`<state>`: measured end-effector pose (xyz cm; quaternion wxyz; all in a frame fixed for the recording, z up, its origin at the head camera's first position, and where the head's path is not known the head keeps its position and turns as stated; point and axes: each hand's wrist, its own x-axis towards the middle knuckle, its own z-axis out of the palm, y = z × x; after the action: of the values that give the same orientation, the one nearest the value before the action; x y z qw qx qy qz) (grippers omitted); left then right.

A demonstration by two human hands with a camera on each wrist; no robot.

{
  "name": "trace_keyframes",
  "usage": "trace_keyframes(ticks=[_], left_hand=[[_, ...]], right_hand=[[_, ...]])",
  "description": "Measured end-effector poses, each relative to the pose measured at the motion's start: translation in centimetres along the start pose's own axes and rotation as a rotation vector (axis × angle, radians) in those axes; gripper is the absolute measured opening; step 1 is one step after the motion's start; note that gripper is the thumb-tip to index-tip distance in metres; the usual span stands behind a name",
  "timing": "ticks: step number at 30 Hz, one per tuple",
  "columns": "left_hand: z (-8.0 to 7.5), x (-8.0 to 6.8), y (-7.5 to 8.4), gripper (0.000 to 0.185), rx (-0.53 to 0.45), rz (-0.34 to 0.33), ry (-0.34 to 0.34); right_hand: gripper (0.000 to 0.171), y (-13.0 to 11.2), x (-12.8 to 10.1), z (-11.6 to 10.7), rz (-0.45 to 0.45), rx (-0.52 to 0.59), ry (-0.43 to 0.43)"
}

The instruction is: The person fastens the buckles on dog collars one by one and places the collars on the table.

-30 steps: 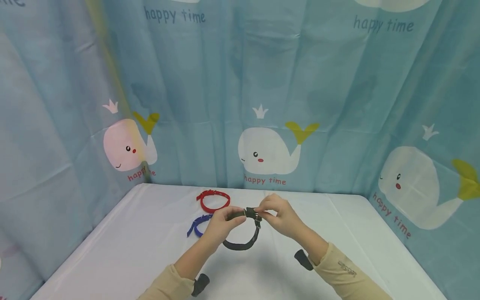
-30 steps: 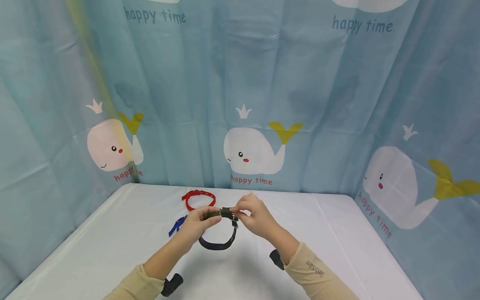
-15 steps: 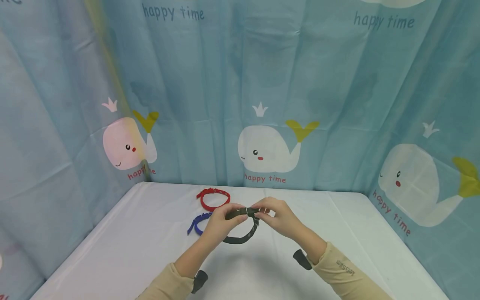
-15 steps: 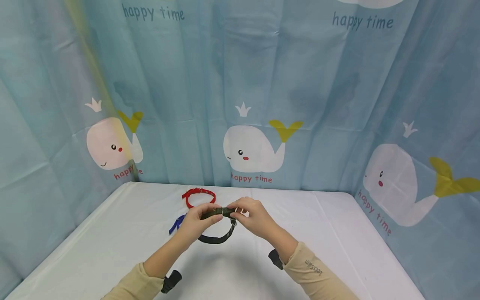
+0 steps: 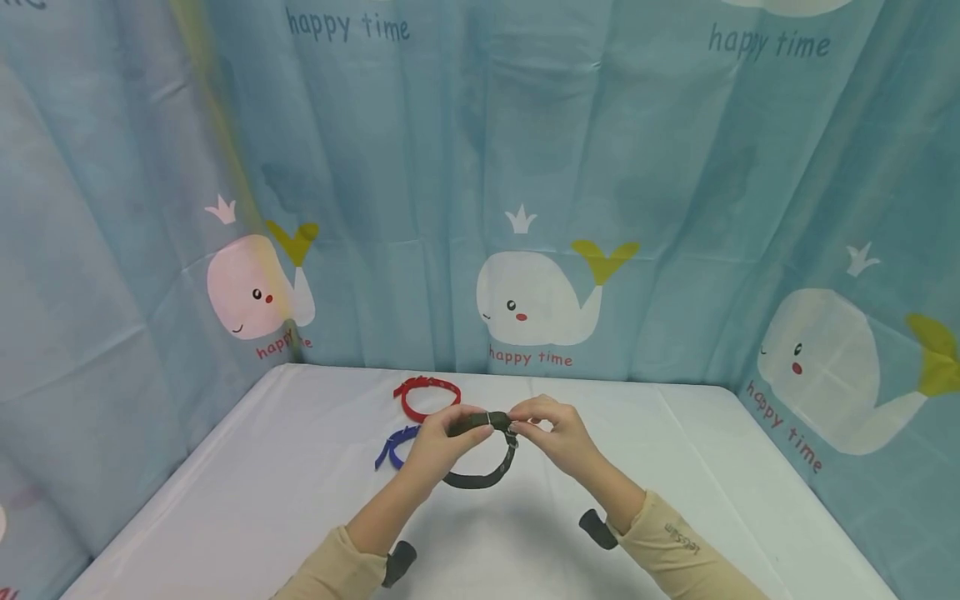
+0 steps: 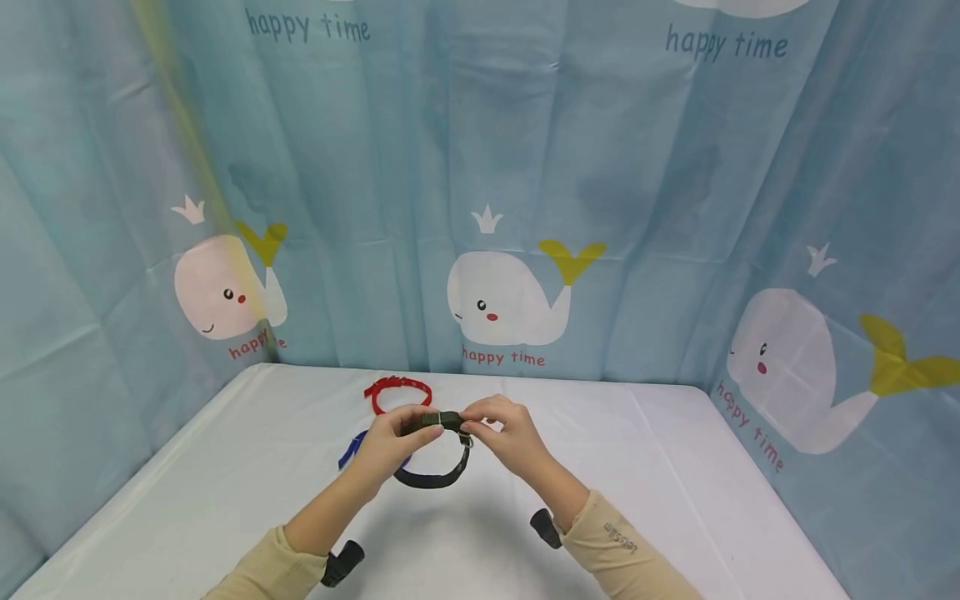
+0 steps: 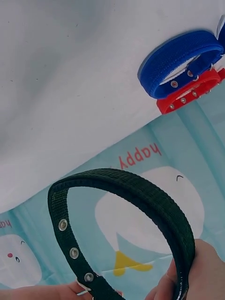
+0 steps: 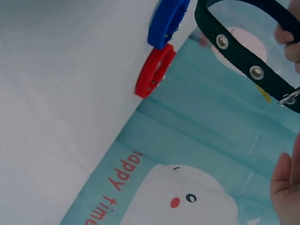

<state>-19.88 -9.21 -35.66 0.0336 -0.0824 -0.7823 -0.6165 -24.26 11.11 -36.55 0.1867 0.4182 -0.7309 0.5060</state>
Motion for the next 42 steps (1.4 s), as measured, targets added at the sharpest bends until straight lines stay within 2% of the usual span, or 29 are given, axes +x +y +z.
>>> trace_keyframes(ticks=[7,9,15,18,23,27,30,32,34,37,42], left_hand=[[0.0,-0.2,-0.2,0.033,0.000,-0.020,-0.007],[0.0,-0.2,-0.4,0.034,-0.008,-0.034,0.001],[-0.2,-0.3,-0.4,0.035,-0.097,-0.109,0.048],[-0.3,-0.4,-0.4,0.035,-0.126,-0.111,0.045],[-0.1,-0.7,-0.8,0.036,-0.146,-0.090,0.033],[0.1,-0.9,-0.9,0.036,-0.158,-0.076,0.017],[0.4,-1.0,-1.0,0.037,-0.157,-0.085,0.008],[0.4,-1.1,-1.0,0.037,-0.159,-0.097,0.018],[0.3,-1.0,-1.0,0.038,-0.162,-0.103,0.035],[-0.1,-0.9,-0.9,0.040,-0.194,-0.112,0.050],[-0.5,-0.6,-0.7,0.041,-0.259,-0.145,0.055]], right_hand=[[0.013,0.2,-0.2,0.3,-0.040,-0.062,-0.031],[0.014,0.2,-0.5,0.3,-0.011,-0.066,-0.046],[0.025,0.3,-1.1,0.5,0.156,-0.044,-0.101],[0.027,0.3,-1.2,0.6,0.184,-0.045,-0.110],[0.028,0.3,-1.3,0.9,0.167,-0.045,-0.128],[0.027,0.4,-1.3,1.2,0.114,-0.063,-0.135],[0.028,0.2,-1.5,1.2,0.077,-0.080,-0.135],[0.030,0.1,-1.6,1.1,0.089,-0.089,-0.143],[0.034,0.0,-1.6,1.1,0.137,-0.082,-0.153],[0.042,0.0,-1.6,0.9,0.274,-0.042,-0.169],[0.049,0.1,-1.6,0.5,0.520,0.110,-0.233]])
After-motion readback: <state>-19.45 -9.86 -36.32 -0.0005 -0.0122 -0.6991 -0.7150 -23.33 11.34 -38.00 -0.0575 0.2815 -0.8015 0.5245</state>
